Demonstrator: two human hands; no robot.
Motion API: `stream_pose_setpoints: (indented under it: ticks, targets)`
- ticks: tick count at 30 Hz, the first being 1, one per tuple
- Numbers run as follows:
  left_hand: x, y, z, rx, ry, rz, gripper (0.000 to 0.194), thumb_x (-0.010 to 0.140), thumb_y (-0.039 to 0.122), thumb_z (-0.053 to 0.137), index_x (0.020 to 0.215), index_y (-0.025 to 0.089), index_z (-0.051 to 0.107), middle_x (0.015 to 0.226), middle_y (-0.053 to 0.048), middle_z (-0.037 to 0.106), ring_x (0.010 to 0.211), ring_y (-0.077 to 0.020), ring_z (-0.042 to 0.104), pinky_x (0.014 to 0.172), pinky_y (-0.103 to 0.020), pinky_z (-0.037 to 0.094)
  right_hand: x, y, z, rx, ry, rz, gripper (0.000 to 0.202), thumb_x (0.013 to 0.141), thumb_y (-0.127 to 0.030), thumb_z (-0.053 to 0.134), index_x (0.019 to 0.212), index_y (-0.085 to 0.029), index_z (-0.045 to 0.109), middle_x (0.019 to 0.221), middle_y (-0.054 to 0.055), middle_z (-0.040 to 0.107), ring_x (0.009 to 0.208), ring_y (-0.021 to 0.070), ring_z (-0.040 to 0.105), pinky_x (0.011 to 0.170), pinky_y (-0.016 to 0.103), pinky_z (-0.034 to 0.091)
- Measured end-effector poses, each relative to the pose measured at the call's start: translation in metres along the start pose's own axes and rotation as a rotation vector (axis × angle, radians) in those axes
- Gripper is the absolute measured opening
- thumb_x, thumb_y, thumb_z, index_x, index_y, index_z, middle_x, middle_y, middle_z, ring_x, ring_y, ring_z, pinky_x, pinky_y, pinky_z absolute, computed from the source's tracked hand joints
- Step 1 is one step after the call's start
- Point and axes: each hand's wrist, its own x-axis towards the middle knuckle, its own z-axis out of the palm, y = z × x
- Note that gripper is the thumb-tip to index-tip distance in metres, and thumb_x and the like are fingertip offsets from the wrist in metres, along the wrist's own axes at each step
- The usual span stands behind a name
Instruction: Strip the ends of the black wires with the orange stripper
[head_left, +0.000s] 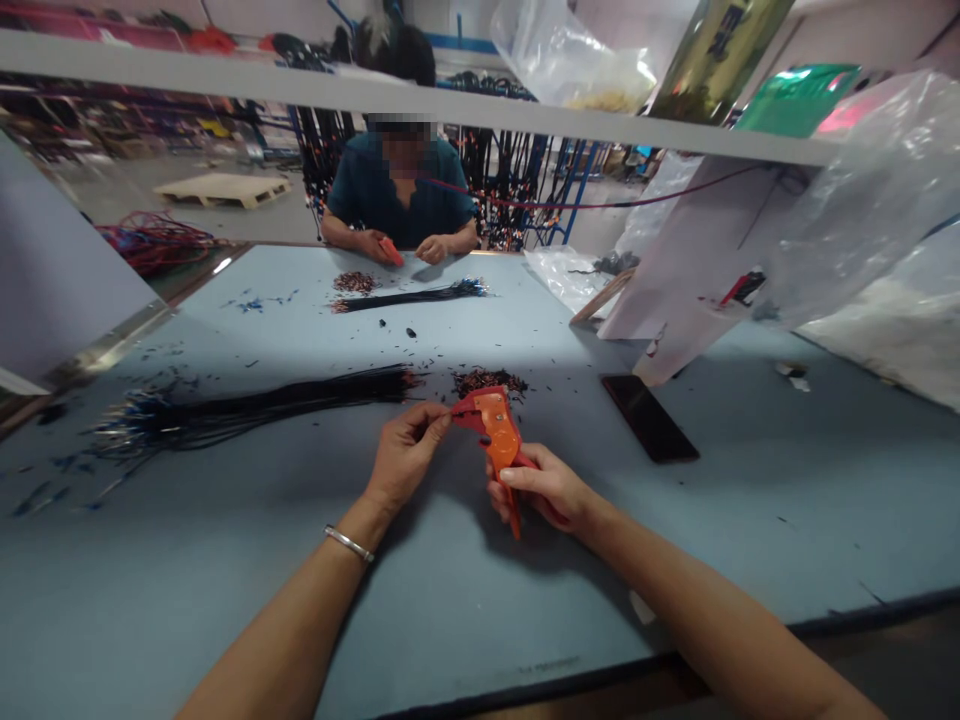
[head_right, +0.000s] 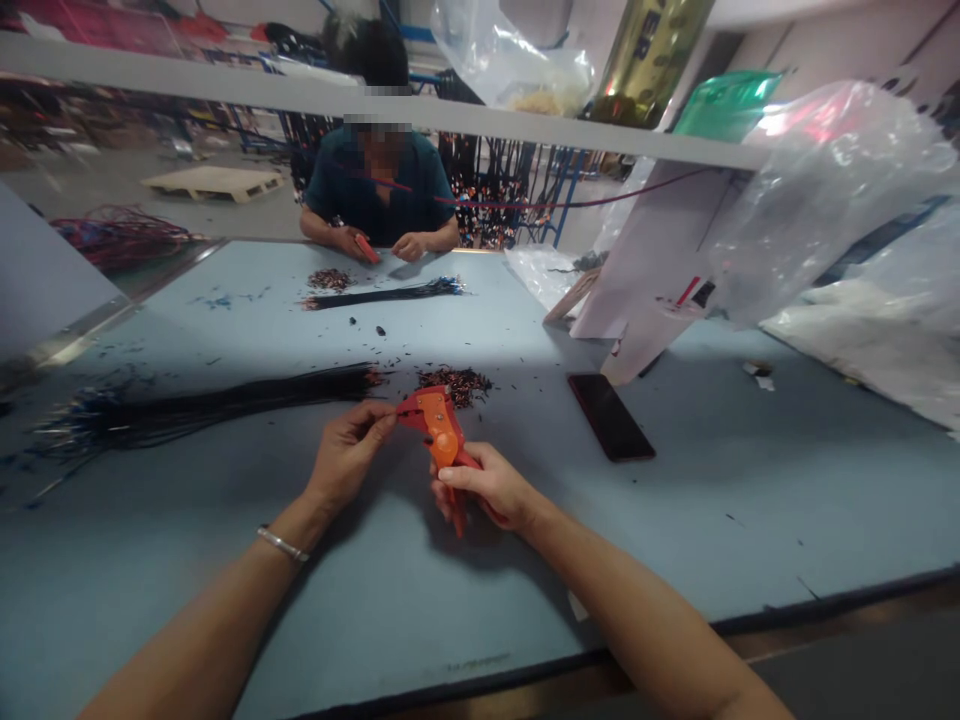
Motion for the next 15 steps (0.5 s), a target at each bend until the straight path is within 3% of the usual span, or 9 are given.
stream_pose_setpoints:
  ticks: [15]
  targets:
    - [0.001,-0.002,0.001,-0.004,0.033,-0.065,0.019,0.077,0.035,0.066,0.071,0.017,0.067,0.066,0.001,0.060,0.065,-0.0131,0.051,0.061,-0.022,0.040,0.005,0.012,0.001,-0.053,0.058,-0.044,0.036,0.075,-0.045,0.073,0.073,-0.016,0.053,0.054,-0.004,0.054,0.040,0.0097,0.051,0.037,0.020,0.041]
